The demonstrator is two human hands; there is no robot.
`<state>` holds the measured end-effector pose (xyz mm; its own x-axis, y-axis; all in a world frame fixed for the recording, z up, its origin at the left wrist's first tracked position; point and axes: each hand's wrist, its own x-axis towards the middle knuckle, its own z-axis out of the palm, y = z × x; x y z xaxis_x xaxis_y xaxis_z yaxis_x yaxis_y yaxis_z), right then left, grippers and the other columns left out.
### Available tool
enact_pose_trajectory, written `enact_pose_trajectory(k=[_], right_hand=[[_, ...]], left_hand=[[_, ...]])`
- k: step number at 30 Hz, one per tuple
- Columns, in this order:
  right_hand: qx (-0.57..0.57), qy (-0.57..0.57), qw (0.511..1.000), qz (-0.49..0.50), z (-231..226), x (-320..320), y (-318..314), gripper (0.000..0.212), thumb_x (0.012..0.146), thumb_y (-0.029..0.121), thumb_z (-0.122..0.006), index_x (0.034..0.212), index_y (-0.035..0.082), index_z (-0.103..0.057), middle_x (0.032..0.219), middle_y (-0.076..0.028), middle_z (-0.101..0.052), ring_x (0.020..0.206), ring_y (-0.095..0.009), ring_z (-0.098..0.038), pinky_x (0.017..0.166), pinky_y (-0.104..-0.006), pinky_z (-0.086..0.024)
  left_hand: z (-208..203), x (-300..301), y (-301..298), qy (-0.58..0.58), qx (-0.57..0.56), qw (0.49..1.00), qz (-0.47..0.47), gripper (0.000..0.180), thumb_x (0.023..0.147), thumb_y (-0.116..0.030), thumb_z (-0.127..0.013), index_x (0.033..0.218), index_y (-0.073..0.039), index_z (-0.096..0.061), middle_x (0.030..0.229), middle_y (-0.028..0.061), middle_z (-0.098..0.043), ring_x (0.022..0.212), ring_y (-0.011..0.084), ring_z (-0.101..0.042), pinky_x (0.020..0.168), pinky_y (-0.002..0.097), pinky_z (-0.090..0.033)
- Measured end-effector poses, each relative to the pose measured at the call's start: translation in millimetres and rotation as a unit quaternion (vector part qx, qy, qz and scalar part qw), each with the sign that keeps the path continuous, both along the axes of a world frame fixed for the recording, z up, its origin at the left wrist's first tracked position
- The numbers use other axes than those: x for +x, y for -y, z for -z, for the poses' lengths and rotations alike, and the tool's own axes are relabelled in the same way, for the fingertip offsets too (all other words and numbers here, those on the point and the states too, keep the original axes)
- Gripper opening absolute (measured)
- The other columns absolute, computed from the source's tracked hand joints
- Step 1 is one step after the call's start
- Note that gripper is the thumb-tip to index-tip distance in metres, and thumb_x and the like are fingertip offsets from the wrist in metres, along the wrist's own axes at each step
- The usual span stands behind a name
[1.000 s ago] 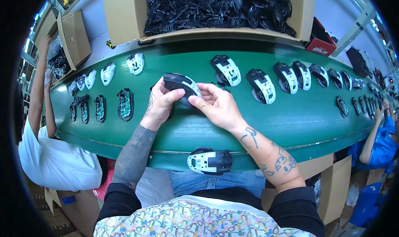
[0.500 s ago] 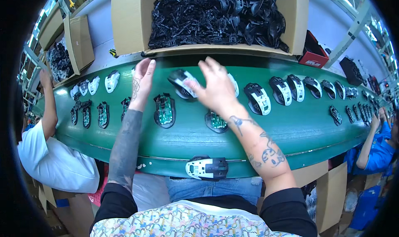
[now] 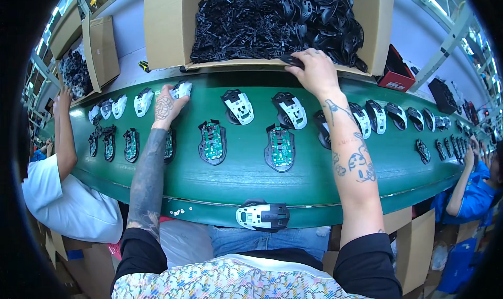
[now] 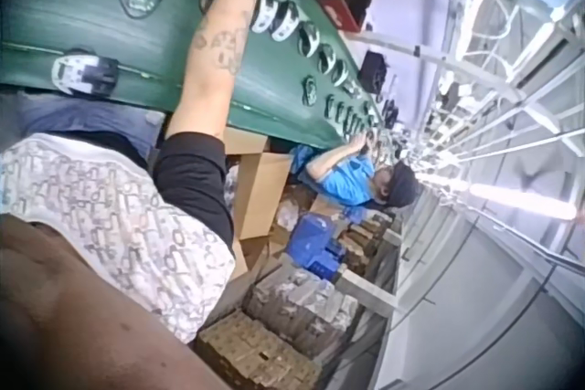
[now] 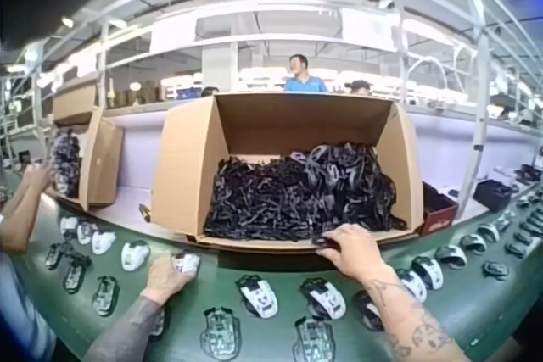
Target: The person assembles small electronic devices on a green workbench. They repeatedly pick up white plastic housings and black components, fit them together, and place the assembled units in a row.
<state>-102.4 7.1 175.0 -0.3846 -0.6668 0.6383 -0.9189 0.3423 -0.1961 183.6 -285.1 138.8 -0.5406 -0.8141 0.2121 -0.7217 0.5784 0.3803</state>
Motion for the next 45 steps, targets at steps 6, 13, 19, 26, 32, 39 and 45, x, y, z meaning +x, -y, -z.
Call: enact_pose_trajectory(k=[6, 13, 19, 26, 32, 39, 45], right_hand=[[-0.19, 0.227, 0.955, 0.031, -8.2, -27.9, 2.9, 0.026, 0.09, 0.027, -0.059, 0.096, 0.002, -0.064, 0.075, -0.011, -0.066, 0.067, -0.016, -0.061, 0.066, -0.0306, -0.048], [0.143, 0.187, 0.971, 0.037, -30.8, -28.8, 58.9, 0.036, 0.079, 0.036, -0.065, 0.102, 0.009, -0.069, 0.09, -0.014, -0.069, 0.09, -0.031, -0.066, 0.083, -0.0377, -0.051], [0.204, 0.222, 0.949, 0.089, -35.5, -16.6, 73.1, 0.023, 0.073, 0.029, -0.075, 0.089, 0.012, -0.071, 0.096, -0.012, -0.069, 0.095, -0.029, -0.065, 0.085, -0.0392, -0.05], [-0.125, 0.341, 0.931, -0.016, -36.7, 30.7, 11.5, 0.022, 0.079, 0.022, -0.073, 0.093, 0.006, -0.071, 0.086, -0.007, -0.069, 0.073, -0.016, -0.064, 0.068, -0.0287, -0.05], [-0.238, 0.543, 0.796, -0.126, 0.9, 162.8, -18.8, 0.013, 0.083, 0.008, -0.07, 0.094, 0.001, -0.071, 0.084, -0.003, -0.067, 0.067, -0.005, -0.055, 0.058, -0.0199, -0.045], [-0.227, 0.568, 0.773, -0.17, 19.6, 176.6, -24.4, 0.021, 0.084, 0.007, -0.066, 0.104, 0.003, -0.07, 0.101, -0.006, -0.065, 0.067, -0.005, -0.057, 0.054, -0.0192, -0.046], [-0.201, 0.595, 0.747, -0.22, 30.1, 171.1, -28.4, 0.027, 0.086, 0.006, -0.065, 0.112, 0.003, -0.066, 0.111, -0.006, -0.059, 0.065, -0.006, -0.056, 0.058, -0.0187, -0.047]], left_hand=[[-14.6, 22.6, -35.4, -0.446, 0.523, 0.718, 0.108, 0.057, 0.083, -0.032, -0.061, 0.126, 0.001, -0.046, 0.115, 0.0165, -0.06, 0.105, 0.027, -0.06, 0.08, 0.0362, -0.052], [-42.8, 7.6, -124.9, -0.511, 0.671, 0.493, 0.216, 0.055, 0.089, -0.035, -0.048, 0.132, -0.001, -0.04, 0.121, 0.0212, -0.054, 0.109, 0.0372, -0.056, 0.085, 0.0435, -0.053], [-31.4, -17.2, -163.2, -0.502, 0.699, 0.471, 0.196, 0.06, 0.093, -0.044, -0.05, 0.136, -0.004, -0.036, 0.13, 0.0198, -0.05, 0.114, 0.0296, -0.056, 0.085, 0.0366, -0.055], [-14.9, -18.2, -181.7, -0.493, 0.683, 0.486, 0.233, 0.056, 0.089, -0.029, -0.064, 0.133, -0.004, -0.039, 0.127, 0.0146, -0.053, 0.113, 0.0265, -0.057, 0.087, 0.0345, -0.054], [-2.9, -17.4, -204.3, -0.5, 0.545, 0.632, 0.23, 0.049, 0.084, -0.012, -0.07, 0.126, -0.008, -0.046, 0.117, 0.0065, -0.058, 0.107, 0.0179, -0.058, 0.088, 0.032, -0.049], [2.9, -15.0, -206.4, -0.493, 0.426, 0.717, 0.246, 0.046, 0.084, -0.007, -0.068, 0.123, -0.006, -0.044, 0.112, 0.0054, -0.058, 0.103, 0.0137, -0.057, 0.087, 0.0291, -0.048], [-6.0, -13.7, -203.3, -0.444, 0.375, 0.772, 0.259, 0.04, 0.086, -0.01, -0.067, 0.119, -0.003, -0.046, 0.109, 0.0066, -0.059, 0.098, 0.0134, -0.059, 0.082, 0.0262, -0.05]])
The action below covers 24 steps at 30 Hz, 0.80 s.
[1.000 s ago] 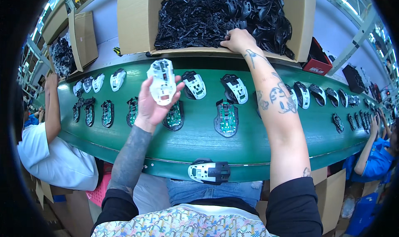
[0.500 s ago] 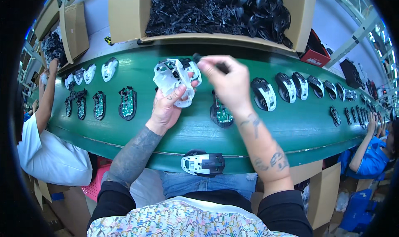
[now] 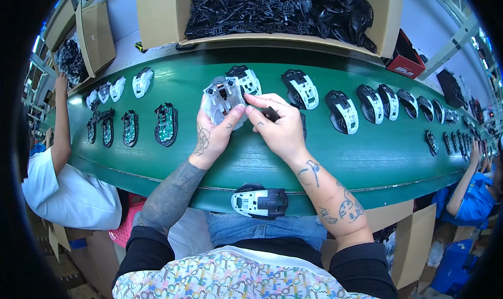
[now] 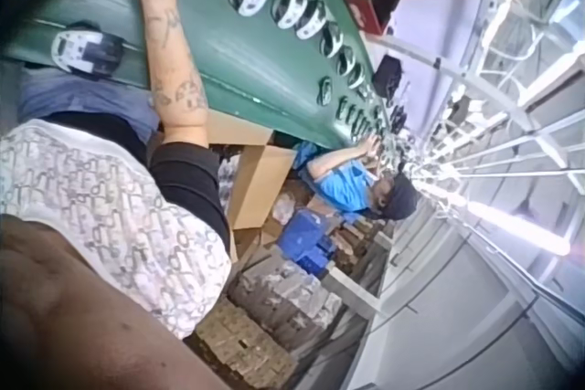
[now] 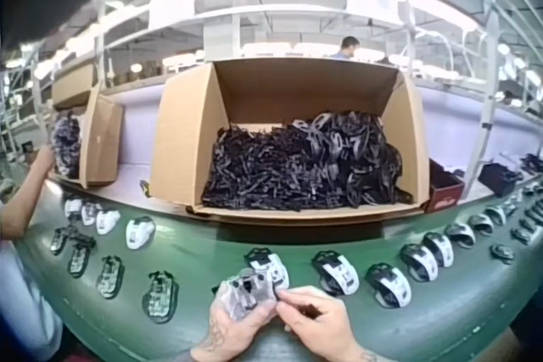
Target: The person assembles small electronic devices on a green workbench. They repeatedly pick up white plastic housings and black components, fit them together, and place the assembled units in a row.
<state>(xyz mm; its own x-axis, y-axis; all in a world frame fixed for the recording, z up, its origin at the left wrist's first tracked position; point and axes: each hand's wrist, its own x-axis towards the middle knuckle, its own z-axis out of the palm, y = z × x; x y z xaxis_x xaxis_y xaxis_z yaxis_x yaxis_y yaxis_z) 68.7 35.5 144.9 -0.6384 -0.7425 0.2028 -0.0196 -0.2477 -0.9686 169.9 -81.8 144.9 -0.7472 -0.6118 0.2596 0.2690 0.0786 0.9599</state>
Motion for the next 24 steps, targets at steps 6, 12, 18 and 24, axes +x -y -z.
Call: enact_pose_trajectory(k=[6, 12, 18, 24], right_hand=[[0.032, 0.19, 0.981, 0.007, 5.7, 4.7, 5.4, 0.03, 0.087, 0.011, -0.066, 0.114, -0.001, -0.064, 0.087, -0.004, -0.064, 0.061, -0.006, -0.055, 0.054, -0.0182, -0.043], [0.02, 0.151, 0.988, 0.034, 9.5, 4.4, 8.3, 0.03, 0.087, 0.011, -0.065, 0.114, -0.002, -0.063, 0.083, -0.004, -0.065, 0.059, -0.006, -0.055, 0.054, -0.0189, -0.043], [0.043, 0.12, 0.992, -0.004, 8.2, 3.5, 5.0, 0.029, 0.086, 0.008, -0.065, 0.114, 0.0, -0.064, 0.094, -0.005, -0.065, 0.06, -0.006, -0.055, 0.054, -0.0183, -0.044], [-0.028, 0.001, 0.998, -0.059, -0.5, 3.5, 5.9, 0.037, 0.083, 0.012, -0.071, 0.119, 0.008, -0.063, 0.109, -0.007, -0.062, 0.063, -0.004, -0.055, 0.053, -0.0178, -0.045]], left_hand=[[-1.2, -0.4, 6.7, 0.007, 0.003, 1.0, 0.023, 0.044, 0.085, -0.011, -0.068, 0.122, -0.002, -0.045, 0.109, 0.0067, -0.06, 0.098, 0.0131, -0.06, 0.083, 0.0265, -0.049], [10.0, 2.2, 9.5, 0.064, -0.148, 0.986, -0.033, 0.05, 0.082, -0.012, -0.071, 0.123, -0.002, -0.045, 0.105, 0.0113, -0.063, 0.094, 0.0176, -0.063, 0.078, 0.0294, -0.05], [0.8, 6.6, 10.2, 0.104, -0.236, 0.964, -0.059, 0.047, 0.081, -0.011, -0.069, 0.121, -0.002, -0.046, 0.102, 0.013, -0.064, 0.092, 0.02, -0.064, 0.078, 0.0312, -0.051], [-5.6, 14.4, 17.1, 0.047, 0.132, 0.987, 0.077, 0.045, 0.083, -0.029, -0.071, 0.115, -0.003, -0.053, 0.105, 0.0051, -0.062, 0.096, 0.0146, -0.059, 0.083, 0.0293, -0.048]])
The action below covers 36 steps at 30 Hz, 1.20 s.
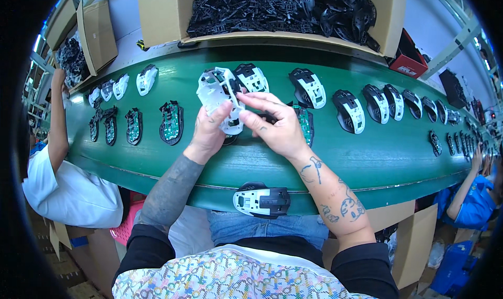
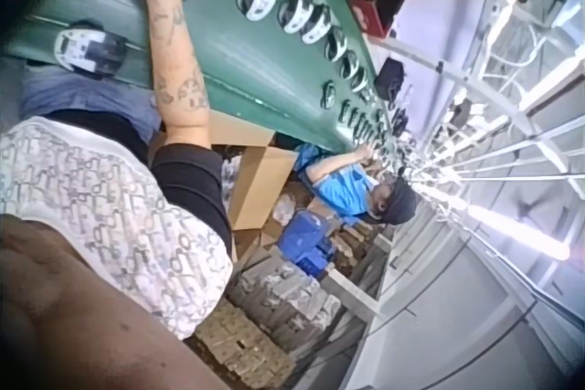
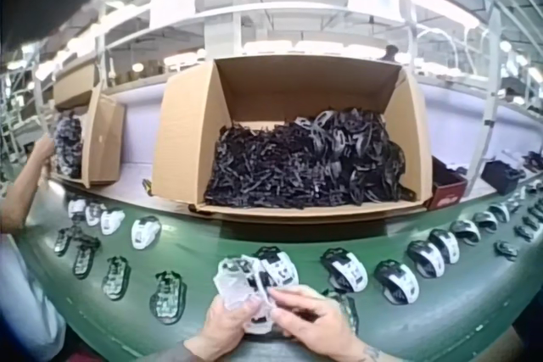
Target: The person assembles small electronic devices on a green workbench. They repeatedly pick up white plastic housings and black components, fit them together, and place the assembled units in a row.
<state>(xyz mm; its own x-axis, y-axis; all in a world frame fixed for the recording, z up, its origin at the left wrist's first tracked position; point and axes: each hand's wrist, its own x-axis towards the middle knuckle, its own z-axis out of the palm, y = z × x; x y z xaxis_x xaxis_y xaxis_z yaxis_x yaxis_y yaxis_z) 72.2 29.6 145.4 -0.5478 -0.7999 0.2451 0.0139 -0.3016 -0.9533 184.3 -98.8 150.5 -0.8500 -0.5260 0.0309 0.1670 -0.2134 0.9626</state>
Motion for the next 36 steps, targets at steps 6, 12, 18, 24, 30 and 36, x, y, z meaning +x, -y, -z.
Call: enact_pose_trajectory(k=[6, 12, 18, 24, 30, 36], right_hand=[[-0.025, -0.261, 0.961, 0.088, -2.9, 3.1, 0.3, 0.043, 0.077, 0.017, -0.076, 0.118, 0.013, -0.065, 0.105, -0.009, -0.065, 0.072, -0.011, -0.061, 0.054, -0.0218, -0.049], [0.014, -0.352, 0.924, 0.147, -9.3, 4.6, 1.2, 0.041, 0.072, 0.017, -0.078, 0.111, 0.011, -0.066, 0.101, -0.008, -0.065, 0.068, -0.013, -0.061, 0.055, -0.024, -0.05], [0.008, 0.264, 0.964, -0.008, -12.2, -11.0, -2.1, 0.029, 0.08, 0.005, -0.055, 0.107, 0.0, -0.045, 0.1, -0.01, -0.054, 0.066, -0.014, -0.057, 0.058, -0.0271, -0.05], [0.052, 0.31, 0.949, -0.024, -5.9, -14.7, 5.0, 0.021, 0.089, 0.007, -0.056, 0.108, 0.0, -0.051, 0.095, -0.008, -0.06, 0.081, -0.015, -0.062, 0.071, -0.0311, -0.055], [0.086, 0.263, 0.961, -0.032, -18.2, -10.7, 4.1, 0.034, 0.095, 0.025, -0.055, 0.124, 0.007, -0.05, 0.091, -0.005, -0.064, 0.085, -0.014, -0.064, 0.072, -0.0279, -0.056], [0.074, 0.225, 0.969, -0.07, -9.2, -13.3, 3.1, 0.028, 0.094, 0.011, -0.049, 0.122, 0.005, -0.051, 0.092, -0.003, -0.057, 0.074, -0.009, -0.056, 0.063, -0.0237, -0.049]], left_hand=[[-2.9, -7.2, -1.8, -0.038, 0.018, 0.997, -0.058, 0.061, 0.078, -0.028, -0.078, 0.123, -0.003, -0.044, 0.112, 0.0082, -0.058, 0.101, 0.0153, -0.058, 0.089, 0.0309, -0.047], [-7.0, -2.5, 11.9, -0.027, -0.017, 0.998, -0.047, 0.067, 0.079, -0.008, -0.072, 0.132, 0.003, -0.033, 0.113, 0.0149, -0.057, 0.103, 0.0204, -0.06, 0.087, 0.0332, -0.05], [-6.2, 0.1, 20.6, -0.021, 0.055, 0.998, -0.001, 0.063, 0.078, -0.011, -0.068, 0.131, 0.004, -0.036, 0.112, 0.0178, -0.059, 0.098, 0.0204, -0.062, 0.087, 0.0329, -0.051], [-6.8, 1.1, 16.9, -0.038, 0.093, 0.995, 0.012, 0.048, 0.083, -0.021, -0.059, 0.123, -0.001, -0.042, 0.107, 0.014, -0.061, 0.103, 0.0317, -0.062, 0.088, 0.0396, -0.052], [-0.1, 1.8, 24.4, -0.022, 0.155, 0.988, 0.009, 0.041, 0.09, -0.038, -0.049, 0.116, -0.005, -0.052, 0.109, 0.0117, -0.064, 0.103, 0.0289, -0.063, 0.086, 0.0382, -0.052], [-2.7, 0.6, 25.8, -0.012, 0.157, 0.987, 0.016, 0.042, 0.091, -0.038, -0.049, 0.115, -0.004, -0.052, 0.107, 0.0122, -0.065, 0.101, 0.0289, -0.064, 0.085, 0.0384, -0.052]])
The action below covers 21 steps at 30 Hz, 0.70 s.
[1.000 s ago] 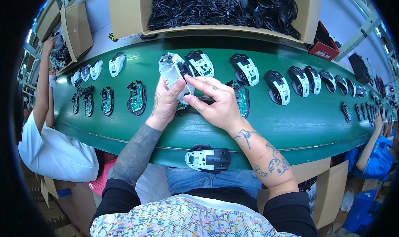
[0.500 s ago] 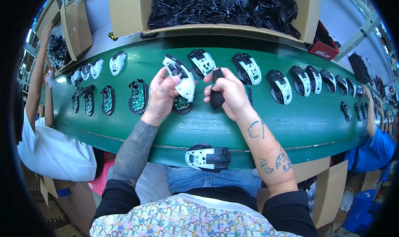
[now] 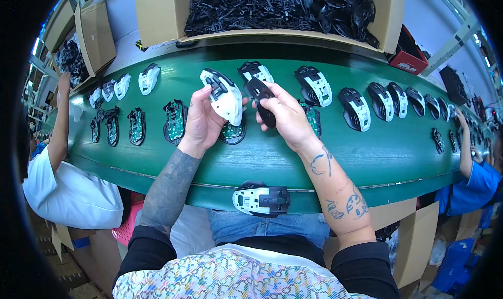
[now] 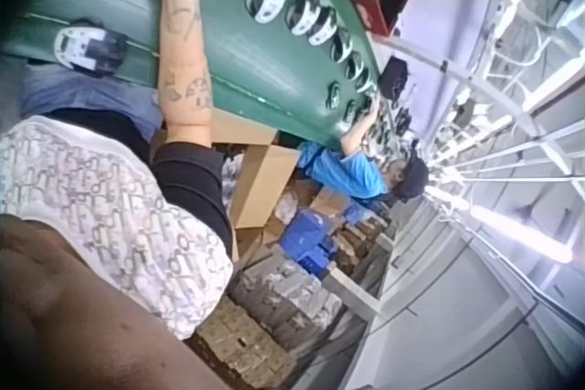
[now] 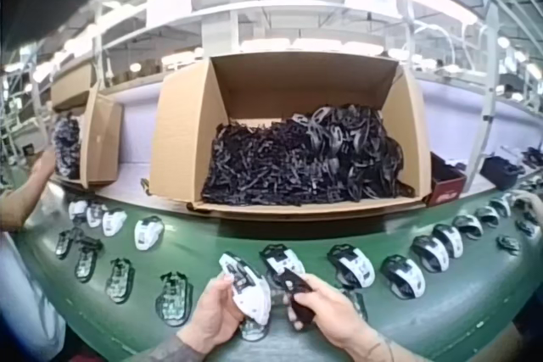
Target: The person assembles small electronic devices on a green workbench. They repeatedly pick up white plastic housings and black components, fit them together, and place the assembled units in a row.
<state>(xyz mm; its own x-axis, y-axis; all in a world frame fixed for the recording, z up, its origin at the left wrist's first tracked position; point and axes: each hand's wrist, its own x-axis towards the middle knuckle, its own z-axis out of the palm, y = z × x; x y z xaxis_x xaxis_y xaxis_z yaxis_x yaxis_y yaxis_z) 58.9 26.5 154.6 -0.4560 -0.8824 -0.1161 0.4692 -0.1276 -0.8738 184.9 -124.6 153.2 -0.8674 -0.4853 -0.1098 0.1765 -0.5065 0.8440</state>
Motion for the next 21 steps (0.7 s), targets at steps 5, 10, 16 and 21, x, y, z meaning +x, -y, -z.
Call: enact_pose_trajectory(k=[5, 10, 16, 21], right_hand=[[-0.042, -0.1, 0.993, 0.042, 5.7, -6.9, 3.1, 0.022, 0.091, 0.003, -0.054, 0.113, 0.001, -0.053, 0.098, -0.006, -0.062, 0.087, -0.012, -0.061, 0.075, -0.0254, -0.05], [-0.116, 0.029, 0.993, 0.024, -4.6, -20.1, -7.4, 0.025, 0.088, 0.008, -0.062, 0.112, 0.007, -0.056, 0.103, -0.008, -0.063, 0.089, -0.016, -0.063, 0.078, -0.0318, -0.055], [-0.103, -0.013, 0.995, -0.009, 0.0, -9.0, -2.3, 0.025, 0.084, 0.003, -0.067, 0.108, 0.003, -0.061, 0.098, -0.004, -0.064, 0.086, -0.012, -0.063, 0.072, -0.0265, -0.055], [-0.089, -0.04, 0.995, 0.002, 0.8, -1.3, 3.2, 0.026, 0.082, 0.003, -0.069, 0.107, 0.001, -0.062, 0.098, -0.005, -0.065, 0.086, -0.011, -0.061, 0.074, -0.0253, -0.052]], left_hand=[[0.9, 1.2, 1.1, -0.015, -0.031, 0.999, 0.02, 0.038, 0.088, -0.03, -0.055, 0.114, -0.003, -0.05, 0.103, 0.0134, -0.064, 0.097, 0.0288, -0.065, 0.085, 0.0384, -0.053], [0.7, 5.1, 3.7, -0.015, -0.076, 0.997, 0.013, 0.037, 0.087, -0.025, -0.056, 0.114, -0.001, -0.049, 0.1, 0.0138, -0.064, 0.091, 0.0271, -0.067, 0.081, 0.0382, -0.055], [-1.3, 4.2, -0.1, 0.064, -0.095, 0.993, 0.012, 0.046, 0.088, -0.028, -0.058, 0.12, 0.003, -0.047, 0.102, 0.0121, -0.063, 0.085, 0.022, -0.068, 0.073, 0.0339, -0.057], [0.2, 5.5, -3.8, 0.101, -0.11, 0.989, 0.011, 0.056, 0.086, -0.031, -0.065, 0.125, 0.004, -0.045, 0.105, 0.013, -0.063, 0.09, 0.0192, -0.066, 0.072, 0.0356, -0.056]])
